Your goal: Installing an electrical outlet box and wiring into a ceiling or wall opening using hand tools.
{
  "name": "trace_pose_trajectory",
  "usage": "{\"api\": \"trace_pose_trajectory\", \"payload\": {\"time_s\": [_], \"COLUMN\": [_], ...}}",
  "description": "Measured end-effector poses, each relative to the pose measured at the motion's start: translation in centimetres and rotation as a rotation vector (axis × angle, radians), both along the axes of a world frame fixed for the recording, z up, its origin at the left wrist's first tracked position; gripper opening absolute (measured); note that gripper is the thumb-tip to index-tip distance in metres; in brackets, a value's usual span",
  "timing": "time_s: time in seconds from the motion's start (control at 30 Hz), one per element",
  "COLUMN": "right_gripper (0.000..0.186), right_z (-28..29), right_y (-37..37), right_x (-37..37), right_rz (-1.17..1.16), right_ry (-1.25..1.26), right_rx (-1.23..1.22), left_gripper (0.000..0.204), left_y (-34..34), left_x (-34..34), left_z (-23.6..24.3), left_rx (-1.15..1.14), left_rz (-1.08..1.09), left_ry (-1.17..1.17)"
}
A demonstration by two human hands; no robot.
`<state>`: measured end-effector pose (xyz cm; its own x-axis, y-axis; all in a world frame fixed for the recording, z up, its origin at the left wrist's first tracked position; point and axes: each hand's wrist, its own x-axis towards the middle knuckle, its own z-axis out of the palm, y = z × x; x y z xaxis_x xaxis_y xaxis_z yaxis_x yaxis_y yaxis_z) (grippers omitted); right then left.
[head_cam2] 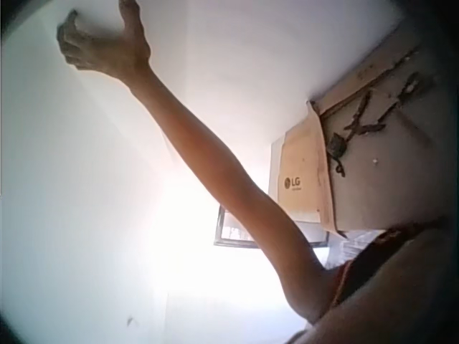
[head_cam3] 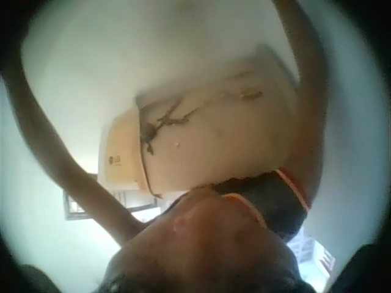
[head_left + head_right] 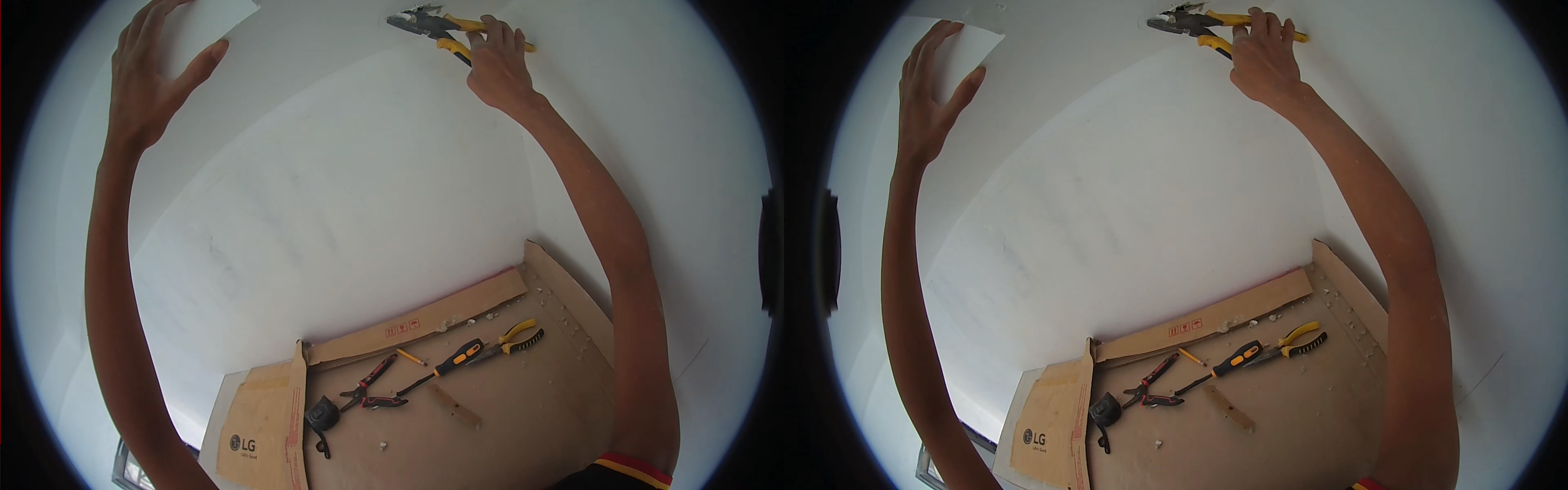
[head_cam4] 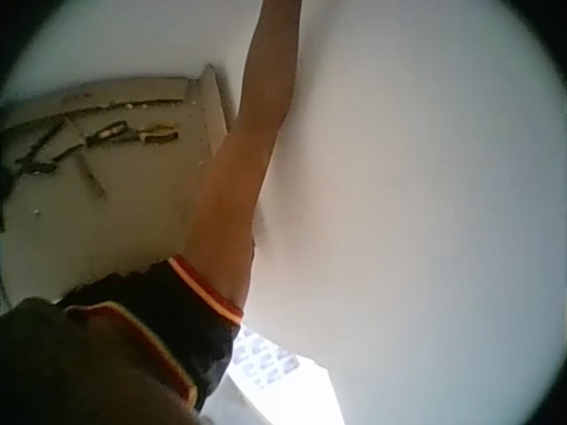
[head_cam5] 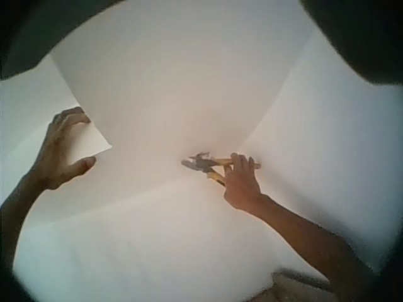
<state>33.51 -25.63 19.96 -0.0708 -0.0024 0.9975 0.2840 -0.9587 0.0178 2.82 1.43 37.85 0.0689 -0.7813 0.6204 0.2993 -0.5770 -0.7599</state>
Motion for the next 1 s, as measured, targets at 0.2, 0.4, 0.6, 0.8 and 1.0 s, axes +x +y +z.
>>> {"api": "trace_pose_trajectory", "payload": {"time_s": [0.2, 0.4, 0.6, 0.8, 1.0], "right_gripper": [0.034, 0.024, 0.025, 0.039, 0.03], "right_z": [1.2, -1.0, -1.3, -0.7, -1.1], "right_y": [-0.9, 1.6, 1.4, -0.4, 1.0], "right_x": [-3.3, -4.8, -1.0, -2.5, -4.3], "right_rz": [-0.038, 0.08, 0.066, -0.064, -0.015], "right_ry": [0.156, 0.254, 0.053, -0.128, 0.14], "right_rx": [-0.044, 0.058, 0.025, 0.027, 0.001], "left_gripper": [0.073, 0.073, 0.073, 0.069, 0.067], "left_y": [0.7, 0.4, 0.3, -4.5, -4.8], "left_x": [-0.2, 0.2, 0.3, -1.5, -1.9], "left_z": [0.7, 0.8, 0.5, -3.7, -4.2], "left_rx": [0.023, 0.04, 0.019, -0.048, -0.126], "left_rz": [-0.027, -0.032, -0.048, 0.128, 0.104], "left_ry": [0.015, 0.017, 0.024, -0.025, 0.001]}}
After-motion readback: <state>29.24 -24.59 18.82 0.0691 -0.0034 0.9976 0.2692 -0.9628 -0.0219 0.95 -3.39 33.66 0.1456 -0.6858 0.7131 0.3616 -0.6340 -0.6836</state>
